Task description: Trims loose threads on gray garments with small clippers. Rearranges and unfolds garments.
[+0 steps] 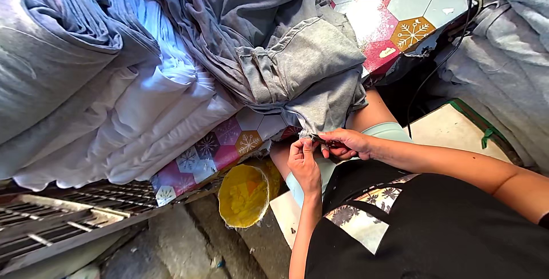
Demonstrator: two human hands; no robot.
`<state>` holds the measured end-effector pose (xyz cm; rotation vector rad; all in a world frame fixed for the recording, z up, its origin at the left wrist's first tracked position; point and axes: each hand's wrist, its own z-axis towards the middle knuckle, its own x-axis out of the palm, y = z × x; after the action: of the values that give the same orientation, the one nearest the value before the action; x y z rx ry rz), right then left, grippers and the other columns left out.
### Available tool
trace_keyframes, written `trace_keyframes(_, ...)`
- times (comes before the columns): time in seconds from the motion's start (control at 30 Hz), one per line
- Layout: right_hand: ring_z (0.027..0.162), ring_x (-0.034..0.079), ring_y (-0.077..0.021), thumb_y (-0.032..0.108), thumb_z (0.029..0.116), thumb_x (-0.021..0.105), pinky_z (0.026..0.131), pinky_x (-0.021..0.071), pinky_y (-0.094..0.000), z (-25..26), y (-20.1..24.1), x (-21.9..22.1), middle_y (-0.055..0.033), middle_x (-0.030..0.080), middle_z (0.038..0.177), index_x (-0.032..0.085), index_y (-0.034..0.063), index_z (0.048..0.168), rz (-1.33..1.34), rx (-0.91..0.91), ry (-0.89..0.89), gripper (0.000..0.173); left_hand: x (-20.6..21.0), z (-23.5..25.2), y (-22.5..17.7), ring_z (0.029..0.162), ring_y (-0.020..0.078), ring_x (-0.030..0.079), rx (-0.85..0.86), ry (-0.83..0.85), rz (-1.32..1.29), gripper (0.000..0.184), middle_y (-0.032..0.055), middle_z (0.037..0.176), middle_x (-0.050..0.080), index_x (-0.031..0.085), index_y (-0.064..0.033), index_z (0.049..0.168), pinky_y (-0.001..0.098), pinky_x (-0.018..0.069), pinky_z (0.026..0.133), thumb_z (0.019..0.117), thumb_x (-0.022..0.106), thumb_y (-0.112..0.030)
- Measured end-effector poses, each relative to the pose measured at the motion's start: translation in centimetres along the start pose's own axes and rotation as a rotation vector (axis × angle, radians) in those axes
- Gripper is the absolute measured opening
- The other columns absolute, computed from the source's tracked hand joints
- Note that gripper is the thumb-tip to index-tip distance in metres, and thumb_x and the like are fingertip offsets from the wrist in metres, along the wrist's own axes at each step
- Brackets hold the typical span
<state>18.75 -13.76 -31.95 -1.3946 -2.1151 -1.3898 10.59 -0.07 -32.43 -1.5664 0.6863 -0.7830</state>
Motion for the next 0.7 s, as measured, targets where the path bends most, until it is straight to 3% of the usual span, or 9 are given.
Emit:
trace_keyframes(0.33, 0.036, 0.025, 0.0039, 0.045, 0.1113, 0.035, 0.037, 0.0197, -0.0126, -0.4, 0.1, 0.3, 0.0108, 0.030, 0.048, 0.058, 0.0136, 0.077, -0.041, 0.028, -0.018, 0.052, -0.2, -0.2, 0.0, 0.081, 0.0112, 0.072, -0.046, 0.015, -0.050, 0.014, 0.0024, 0.085, 0.071, 0.062, -0.0005, 0.099, 0.0304, 0.0619, 0.082, 0.1027, 0.049, 0.002)
trace_keyframes(0.53, 0.041, 0.028, 0.0024, 0.025, 0.1100, 0.041, 0.042, 0.0237, -0.0165, -0.9, -0.5, -1.2, 0.0110, 0.033, 0.049, 0.067, 0.0058, 0.082, -0.379, -0.358, -0.261, 0.042, -1.2, -0.3, -1.1, 0.075, 0.0149, 0.073, -0.197, 0.009, 0.000, 0.010, 0.0066, 0.083, 0.071, 0.062, 0.0043, 0.098, 0.0320, 0.0648, 0.074, 0.1018, 0.052, 0.005)
trace_keyframes(0.6, 0.041, 0.028, 0.0013, 0.026, 0.1104, 0.042, 0.042, 0.0245, -0.0170, -0.3, -1.0, -2.1, 0.0099, 0.033, 0.049, 0.068, 0.0046, 0.083, -0.391, -0.385, -0.323, 0.043, -2.1, -0.3, -1.2, 0.074, 0.0156, 0.074, -0.244, 0.016, 0.025, 0.009, 0.0081, 0.084, 0.071, 0.061, 0.0049, 0.098, 0.0316, 0.0648, 0.073, 0.1011, 0.053, 0.006)
trace_keyframes(0.7, 0.043, 0.032, -0.0011, 0.029, 0.1105, 0.043, 0.045, 0.0296, -0.0199, 0.3, -1.5, -2.6, 0.0080, 0.037, 0.051, 0.070, 0.0055, 0.087, -0.531, -0.411, -0.380, 0.043, -3.0, -0.4, -0.8, 0.080, 0.0147, 0.072, -0.285, -0.003, -0.021, 0.013, 0.0070, 0.086, 0.069, 0.057, 0.0033, 0.096, 0.0314, 0.0631, 0.081, 0.1032, 0.046, 0.006)
